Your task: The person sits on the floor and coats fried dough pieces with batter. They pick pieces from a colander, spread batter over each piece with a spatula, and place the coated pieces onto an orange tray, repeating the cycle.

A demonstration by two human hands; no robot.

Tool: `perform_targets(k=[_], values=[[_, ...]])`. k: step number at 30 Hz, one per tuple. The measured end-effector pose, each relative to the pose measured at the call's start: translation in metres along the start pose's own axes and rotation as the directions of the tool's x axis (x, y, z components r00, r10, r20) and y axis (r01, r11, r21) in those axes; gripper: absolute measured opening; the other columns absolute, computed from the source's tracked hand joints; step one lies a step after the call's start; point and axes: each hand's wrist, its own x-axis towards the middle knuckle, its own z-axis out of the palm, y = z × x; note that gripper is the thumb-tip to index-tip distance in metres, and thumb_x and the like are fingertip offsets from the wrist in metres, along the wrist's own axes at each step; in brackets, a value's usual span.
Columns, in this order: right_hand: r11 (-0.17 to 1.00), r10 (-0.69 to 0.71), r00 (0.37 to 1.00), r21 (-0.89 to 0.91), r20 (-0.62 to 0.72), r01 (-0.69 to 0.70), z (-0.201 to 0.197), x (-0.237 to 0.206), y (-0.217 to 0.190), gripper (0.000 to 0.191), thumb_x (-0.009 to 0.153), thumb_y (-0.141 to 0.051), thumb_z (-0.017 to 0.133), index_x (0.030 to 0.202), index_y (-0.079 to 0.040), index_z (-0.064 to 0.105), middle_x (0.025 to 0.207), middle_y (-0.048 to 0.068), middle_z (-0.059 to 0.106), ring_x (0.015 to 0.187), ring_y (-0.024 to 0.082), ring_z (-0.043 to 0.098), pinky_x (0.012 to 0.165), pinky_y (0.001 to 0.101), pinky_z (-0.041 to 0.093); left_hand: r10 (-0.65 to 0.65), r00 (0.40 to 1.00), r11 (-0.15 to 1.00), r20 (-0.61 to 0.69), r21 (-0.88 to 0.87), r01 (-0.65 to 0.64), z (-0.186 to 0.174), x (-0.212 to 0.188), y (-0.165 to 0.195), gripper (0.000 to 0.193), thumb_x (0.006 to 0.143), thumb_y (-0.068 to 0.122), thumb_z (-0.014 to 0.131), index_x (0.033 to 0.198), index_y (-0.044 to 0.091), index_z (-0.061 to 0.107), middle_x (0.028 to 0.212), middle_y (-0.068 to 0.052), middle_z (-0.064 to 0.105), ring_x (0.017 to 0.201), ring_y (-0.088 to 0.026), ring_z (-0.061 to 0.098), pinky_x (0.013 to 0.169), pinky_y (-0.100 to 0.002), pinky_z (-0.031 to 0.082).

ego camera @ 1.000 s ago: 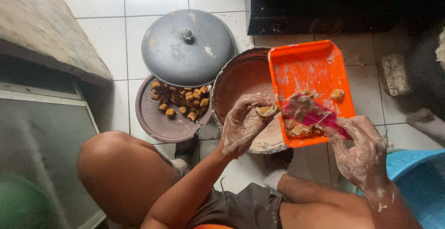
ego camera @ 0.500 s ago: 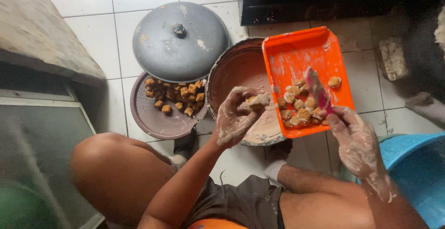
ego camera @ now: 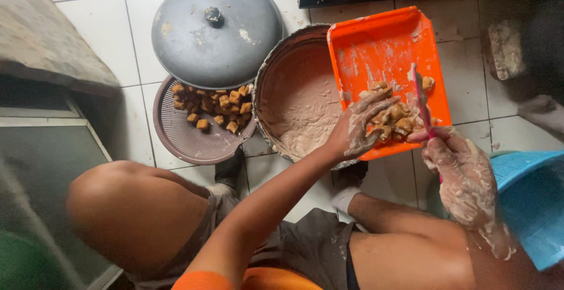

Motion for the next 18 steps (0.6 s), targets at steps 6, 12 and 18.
perform_targets(k=[6, 12, 18], values=[[0.97, 0.11, 0.993, 0.213, 0.037, -0.115, -0.02, -0.004, 0.008, 0.035, 0.112, -0.026, 0.052, 0.126, 0.005, 0.058, 0.092, 0.003, 0.055, 0.074, 0.009, 0.042, 0.064, 0.0236, 0.036, -0.35, 0.937, 0.913, -0.007, -0.223, 0.34, -0.023, -0.056, -0.024, 0.064, 0.083, -0.005, 0.053, 0.141, 0.022, 0.059, 0.154, -0.013, 0.058, 0.109, -0.027, 0.078, 0.092, -0.038, 0.063], [0.917, 0.313, 0.942, 0.22, 0.122, -0.334, -0.022, 0.007, 0.022, 0.046, 0.109, -0.036, 0.052, 0.127, 0.006, 0.059, 0.079, 0.005, 0.051, 0.064, 0.014, 0.046, 0.054, 0.0262, 0.036, -0.559, 0.754, 0.828, -0.345, -0.198, 0.524, -0.053, -0.09, -0.05, 0.051, 0.084, -0.007, 0.058, 0.131, 0.014, 0.062, 0.122, -0.008, 0.073, 0.095, -0.02, 0.078, 0.083, -0.03, 0.061], [0.934, 0.357, 0.924, -0.017, 0.14, -0.358, 0.014, 0.026, 0.048, 0.03, 0.102, -0.025, 0.055, 0.122, -0.003, 0.051, 0.085, 0.005, 0.058, 0.069, 0.014, 0.053, 0.062, 0.0267, 0.047, -0.583, 0.636, 0.804, -0.505, -0.247, 0.541, -0.102, -0.087, -0.072, 0.037, 0.087, 0.002, 0.072, 0.121, 0.014, 0.068, 0.113, -0.007, 0.074, 0.093, -0.02, 0.07, 0.081, -0.032, 0.06]])
